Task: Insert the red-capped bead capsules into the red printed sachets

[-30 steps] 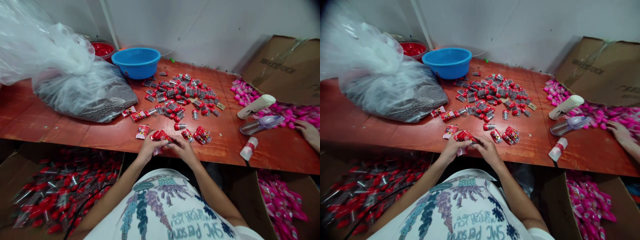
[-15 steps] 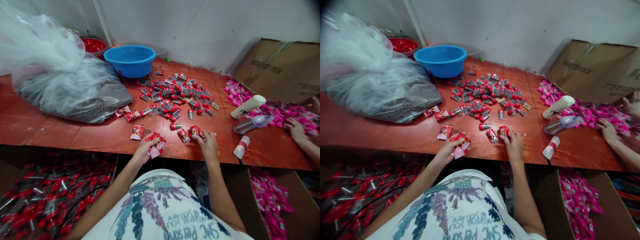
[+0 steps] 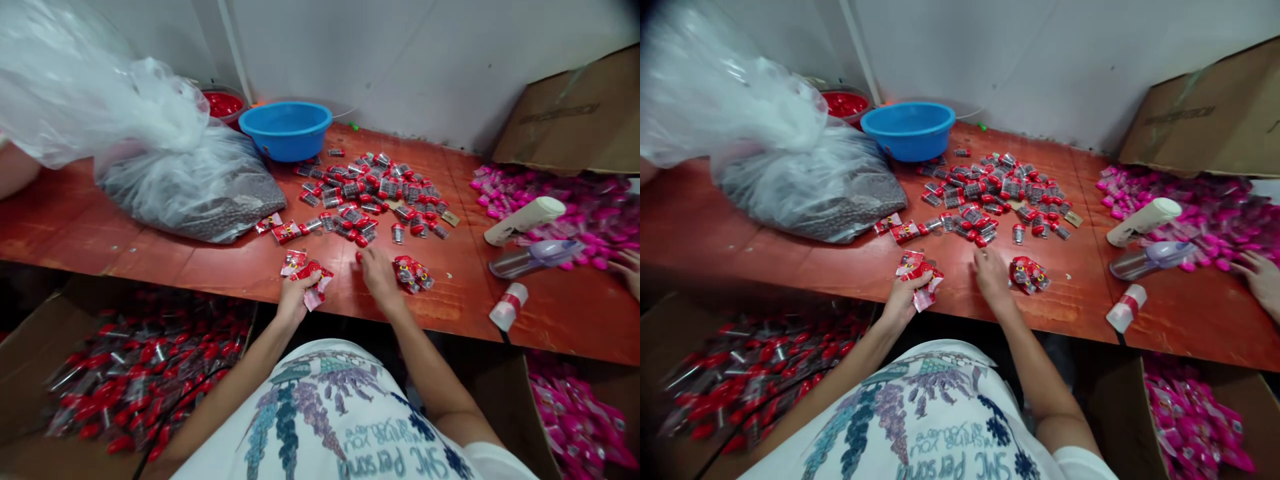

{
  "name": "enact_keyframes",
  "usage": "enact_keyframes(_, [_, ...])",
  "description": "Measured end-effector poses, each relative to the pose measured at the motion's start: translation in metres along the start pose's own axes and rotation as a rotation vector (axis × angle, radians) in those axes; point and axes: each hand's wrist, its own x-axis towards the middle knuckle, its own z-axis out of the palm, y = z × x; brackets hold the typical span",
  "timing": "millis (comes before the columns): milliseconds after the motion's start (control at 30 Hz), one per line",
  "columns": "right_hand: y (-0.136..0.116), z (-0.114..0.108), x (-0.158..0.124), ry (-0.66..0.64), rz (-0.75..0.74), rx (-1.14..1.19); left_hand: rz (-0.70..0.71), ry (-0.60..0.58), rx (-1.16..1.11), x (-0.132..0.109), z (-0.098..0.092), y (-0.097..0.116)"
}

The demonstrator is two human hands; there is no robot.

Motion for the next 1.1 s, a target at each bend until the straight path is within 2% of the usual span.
enact_keyframes(100, [0.022, -0.002, 0.012, -0.051, -0.004, -0.262, -0.054, -0.008, -0.031, 0.001, -0.001, 0.003])
enact_keyframes(200, [0.017, 0.002, 0.012, -0.104, -0.093, -0.235, -0.075, -0.027, -0.053, 0.002, 0.001, 0.005])
enact_keyframes(267, [0.0, 0.004, 0.004, -0.061, -0.091, -0.063, -0.082, 0.027, -0.086, 0.004, 0.002, 0.007])
enact_keyframes(367, [-0.034, 0.008, -0.018, 0.008, 0.04, 0.452, -0.083, 0.097, -0.14, 0.008, 0.001, 0.009])
enact_keyframes(467, [-0.062, 0.012, -0.039, -0.036, 0.22, 0.914, -0.059, 0.055, -0.158, 0.012, -0.003, 0.009])
enact_keyframes(533, [-0.072, 0.014, -0.045, -0.066, 0.293, 1.036, -0.037, 0.037, -0.165, 0.013, -0.003, 0.007])
enact_keyframes(667, [-0.074, 0.016, -0.044, -0.08, 0.36, 1.101, 0.027, 0.04, -0.181, 0.011, 0.002, 0.005])
enact_keyframes(833, [-0.072, 0.014, -0.043, -0.009, 0.363, 1.108, 0.034, 0.066, -0.108, 0.004, 0.006, 0.009])
enact_keyframes(1000, [-0.073, 0.018, -0.044, -0.043, 0.323, 1.03, 0.092, 0.012, -0.122, 0.002, 0.006, 0.008])
enact_keyframes(1100, [-0.07, 0.018, -0.042, -0.047, 0.371, 1.054, 0.1, -0.015, -0.088, 0.0, 0.006, 0.007])
